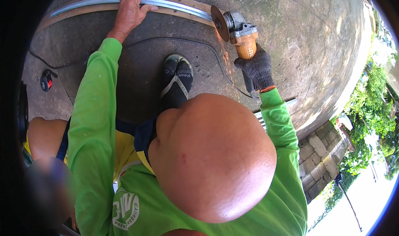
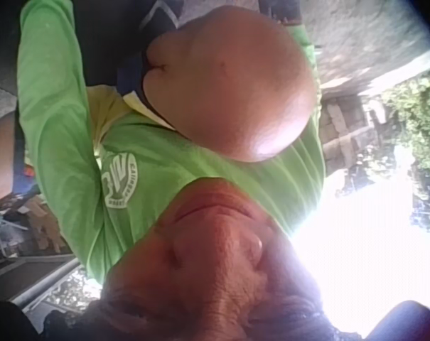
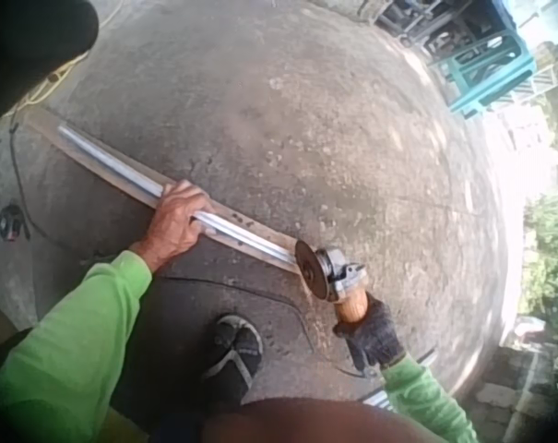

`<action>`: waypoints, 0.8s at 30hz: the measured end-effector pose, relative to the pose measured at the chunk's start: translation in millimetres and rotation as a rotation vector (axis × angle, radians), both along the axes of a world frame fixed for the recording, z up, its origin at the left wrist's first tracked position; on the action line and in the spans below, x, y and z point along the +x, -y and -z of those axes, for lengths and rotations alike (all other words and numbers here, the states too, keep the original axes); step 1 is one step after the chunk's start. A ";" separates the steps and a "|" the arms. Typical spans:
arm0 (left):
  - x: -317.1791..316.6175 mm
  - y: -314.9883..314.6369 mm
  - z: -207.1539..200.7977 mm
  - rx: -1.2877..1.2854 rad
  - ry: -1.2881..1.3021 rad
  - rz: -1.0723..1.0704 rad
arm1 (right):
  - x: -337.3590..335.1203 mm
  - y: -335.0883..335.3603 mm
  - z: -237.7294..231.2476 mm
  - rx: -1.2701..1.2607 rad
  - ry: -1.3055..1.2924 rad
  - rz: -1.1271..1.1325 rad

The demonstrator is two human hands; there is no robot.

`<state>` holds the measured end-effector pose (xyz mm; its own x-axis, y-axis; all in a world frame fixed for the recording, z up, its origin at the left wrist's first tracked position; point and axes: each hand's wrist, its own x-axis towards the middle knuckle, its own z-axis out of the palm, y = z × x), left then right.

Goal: Cutting metal strips with an angle grinder.

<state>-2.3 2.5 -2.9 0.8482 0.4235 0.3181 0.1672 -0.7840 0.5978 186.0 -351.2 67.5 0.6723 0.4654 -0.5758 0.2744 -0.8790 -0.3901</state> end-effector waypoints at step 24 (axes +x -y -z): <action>-4.7 0.5 -2.2 0.003 -0.011 -0.020 | -2.8 -12.9 2.7 0.020 -0.078 0.069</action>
<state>-7.0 1.9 -0.8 0.8432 0.4394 0.3098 0.1895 -0.7821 0.5936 183.2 -338.3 64.9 0.6564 0.4312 -0.6190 0.1813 -0.8867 -0.4254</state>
